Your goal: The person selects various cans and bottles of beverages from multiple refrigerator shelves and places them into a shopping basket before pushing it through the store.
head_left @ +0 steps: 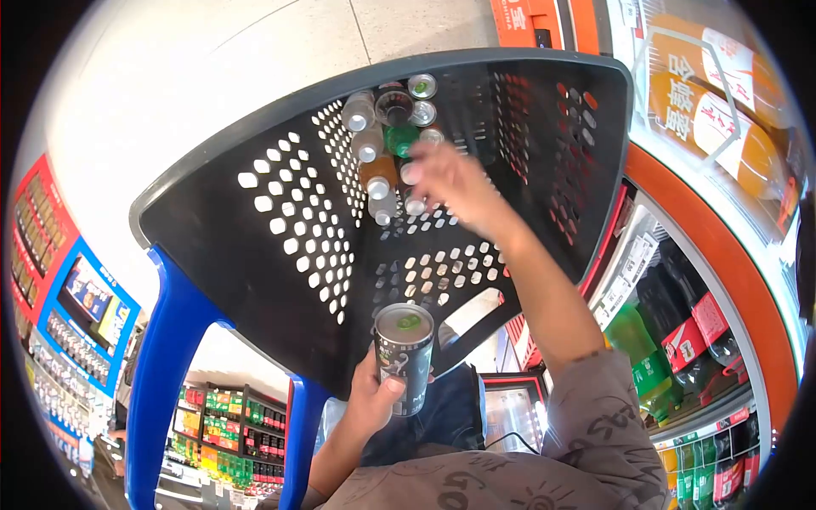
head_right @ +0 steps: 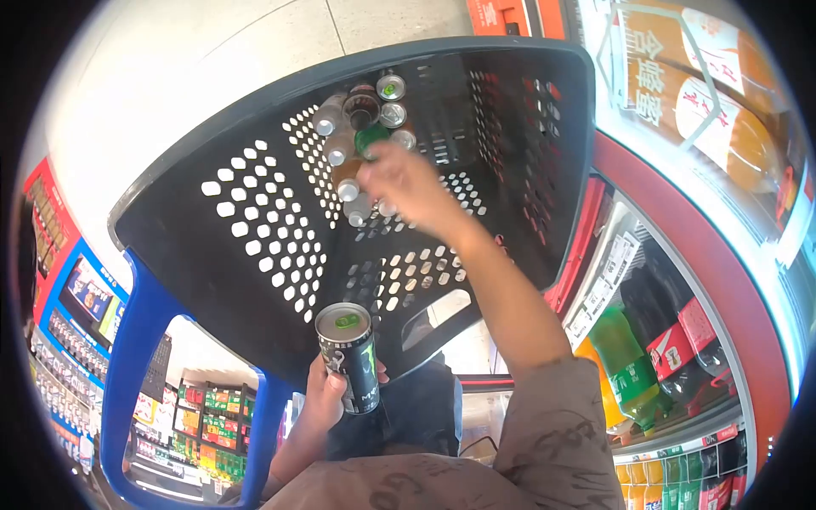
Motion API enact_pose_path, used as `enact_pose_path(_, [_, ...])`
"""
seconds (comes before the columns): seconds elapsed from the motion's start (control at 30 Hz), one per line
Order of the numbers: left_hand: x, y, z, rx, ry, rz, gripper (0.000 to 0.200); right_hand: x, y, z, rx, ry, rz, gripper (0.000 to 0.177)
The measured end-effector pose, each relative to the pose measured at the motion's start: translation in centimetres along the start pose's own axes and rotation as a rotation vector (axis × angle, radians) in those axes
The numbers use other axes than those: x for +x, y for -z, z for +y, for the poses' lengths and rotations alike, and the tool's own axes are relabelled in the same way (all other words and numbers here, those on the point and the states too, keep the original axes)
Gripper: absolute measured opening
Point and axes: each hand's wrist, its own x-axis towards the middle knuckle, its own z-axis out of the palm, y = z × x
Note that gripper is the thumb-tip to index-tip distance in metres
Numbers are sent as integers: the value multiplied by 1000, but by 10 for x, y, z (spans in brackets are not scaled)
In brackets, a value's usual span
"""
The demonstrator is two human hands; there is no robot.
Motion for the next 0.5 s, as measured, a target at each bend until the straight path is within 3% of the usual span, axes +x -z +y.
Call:
enact_pose_path(0.03, [-1,0,-1,5,-3,-5,76,-34,-15,-27,101,-121,-182,54])
enact_pose_path(0.07, [-2,0,-3,23,7,-2,74,-59,-21,-20,241,-82,-430,55])
enact_pose_path(0.13, [-3,-1,-8,63,27,3,69,-102,-38,-27,211,-21,-559,54])
enact_pose_path(0.17, [-2,-4,-5,143,49,10,84,-112,-44,-32,68,42,-526,55])
enact_pose_path(0.2, [-4,-2,-8,157,56,-8,80,-121,-49,-35,-73,104,-492,57])
enact_pose_path(0.23, [-3,1,-14,171,58,-26,76,-127,-52,-33,-1,-18,-434,59])
enact_pose_path(0.33, [-4,-5,-13,333,-18,-1,72,-134,-51,-37,-76,19,-328,51])
enact_pose_path(0.5, [1,-23,-16,352,-84,20,70,-113,-5,-35,-266,239,113,40])
